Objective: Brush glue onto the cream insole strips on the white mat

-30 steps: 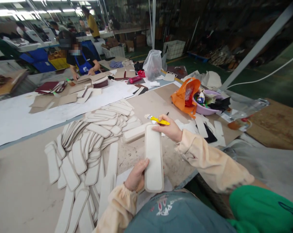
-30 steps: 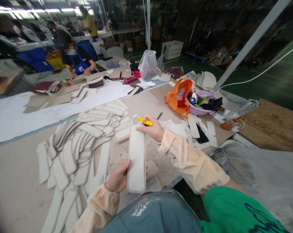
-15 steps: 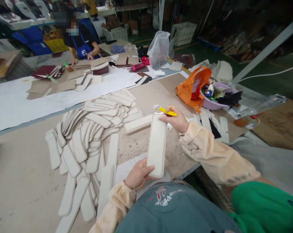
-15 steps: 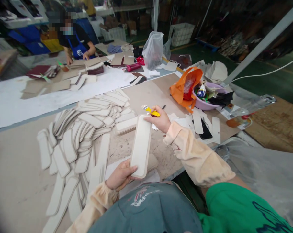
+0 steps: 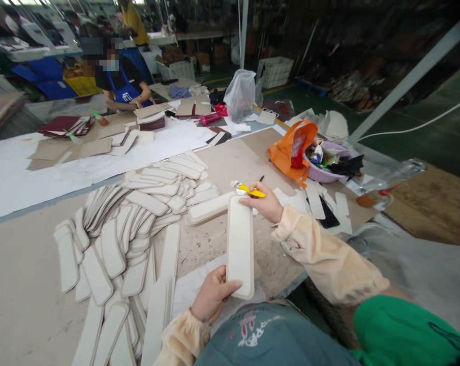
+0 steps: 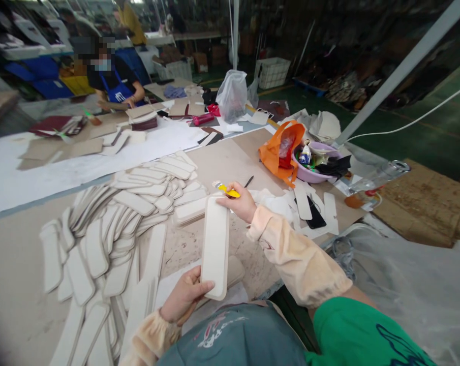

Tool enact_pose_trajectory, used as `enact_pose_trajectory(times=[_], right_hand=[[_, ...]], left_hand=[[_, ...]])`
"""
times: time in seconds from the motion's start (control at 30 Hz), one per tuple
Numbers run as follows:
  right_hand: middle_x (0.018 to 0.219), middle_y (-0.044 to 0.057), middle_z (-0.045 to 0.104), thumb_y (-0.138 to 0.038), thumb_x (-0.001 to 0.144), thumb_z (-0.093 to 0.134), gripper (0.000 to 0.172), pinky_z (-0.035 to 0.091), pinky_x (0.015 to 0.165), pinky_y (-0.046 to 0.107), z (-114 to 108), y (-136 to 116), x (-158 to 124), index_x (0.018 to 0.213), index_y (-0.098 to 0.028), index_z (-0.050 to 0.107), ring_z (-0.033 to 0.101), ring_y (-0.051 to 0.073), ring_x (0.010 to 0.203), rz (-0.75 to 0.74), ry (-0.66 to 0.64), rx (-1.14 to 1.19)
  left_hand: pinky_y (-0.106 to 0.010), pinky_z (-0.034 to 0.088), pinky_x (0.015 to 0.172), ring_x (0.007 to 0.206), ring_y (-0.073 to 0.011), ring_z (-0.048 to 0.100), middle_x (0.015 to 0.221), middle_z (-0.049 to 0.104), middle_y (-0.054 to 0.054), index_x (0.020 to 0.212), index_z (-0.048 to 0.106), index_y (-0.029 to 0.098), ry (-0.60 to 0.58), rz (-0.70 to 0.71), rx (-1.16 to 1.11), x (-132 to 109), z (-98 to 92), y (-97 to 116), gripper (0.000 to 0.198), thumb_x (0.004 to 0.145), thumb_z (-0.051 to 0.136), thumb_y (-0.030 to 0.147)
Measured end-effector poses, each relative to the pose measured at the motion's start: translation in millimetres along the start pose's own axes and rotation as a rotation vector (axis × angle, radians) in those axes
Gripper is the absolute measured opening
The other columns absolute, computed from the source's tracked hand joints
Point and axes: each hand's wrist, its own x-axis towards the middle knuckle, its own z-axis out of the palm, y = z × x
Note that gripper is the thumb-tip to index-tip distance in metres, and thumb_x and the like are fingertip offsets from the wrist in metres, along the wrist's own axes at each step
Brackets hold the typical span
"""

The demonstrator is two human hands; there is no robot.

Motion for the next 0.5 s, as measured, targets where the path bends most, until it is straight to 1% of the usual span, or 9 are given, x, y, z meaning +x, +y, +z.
enact_pose_trajectory(times=[0.1, 0.23, 0.4, 0.5], right_hand=[[0.062, -0.009, 0.044, -0.037, 0.061, 0.074, 0.044, 0.031, 0.052, 0.021, -0.1, -0.5, 0.4, 0.081, -0.021, 0.037, 0.039, 0.008, 0.054, 0.005, -0.013, -0.017], [0.061, -0.009, 0.043, -0.038, 0.059, 0.074, 0.046, 0.030, 0.052, 0.021, 0.4, -2.0, 0.1, 0.080, -0.021, 0.037, 0.037, 0.007, 0.054, 0.020, -0.009, -0.041], [0.060, -0.009, 0.044, -0.038, 0.058, 0.074, 0.046, 0.032, 0.052, 0.022, -1.0, 1.1, -0.3, 0.080, -0.021, 0.038, 0.039, 0.008, 0.053, 0.031, -0.015, -0.048], [0.063, -0.008, 0.046, -0.038, 0.057, 0.076, 0.047, 0.032, 0.053, 0.022, -3.2, 4.1, -0.2, 0.080, -0.021, 0.039, 0.041, 0.008, 0.054, 0.037, -0.002, -0.036]], left_hand=[[-0.029, 0.047, 0.072, 0.079, -0.0193, 0.061, 0.091, 0.067, -0.010, 0.101, 0.059, 0.010, -0.012, 0.011, -0.018, -0.1, -0.2, 0.1, 0.043, 0.063, 0.074, 0.022], [-0.030, 0.047, 0.074, 0.081, -0.0201, 0.061, 0.093, 0.067, -0.009, 0.101, 0.059, 0.011, 0.013, 0.020, -0.004, -0.2, -0.2, -0.4, 0.043, 0.063, 0.074, 0.023], [-0.031, 0.047, 0.075, 0.084, -0.0211, 0.061, 0.096, 0.067, -0.009, 0.100, 0.059, 0.012, 0.034, 0.031, 0.029, 2.9, -2.0, -5.3, 0.045, 0.060, 0.076, 0.024], [-0.031, 0.048, 0.075, 0.082, -0.0200, 0.061, 0.095, 0.067, -0.009, 0.100, 0.059, 0.012, 0.055, 0.020, 0.030, 3.2, -1.4, -5.9, 0.046, 0.060, 0.076, 0.025]])
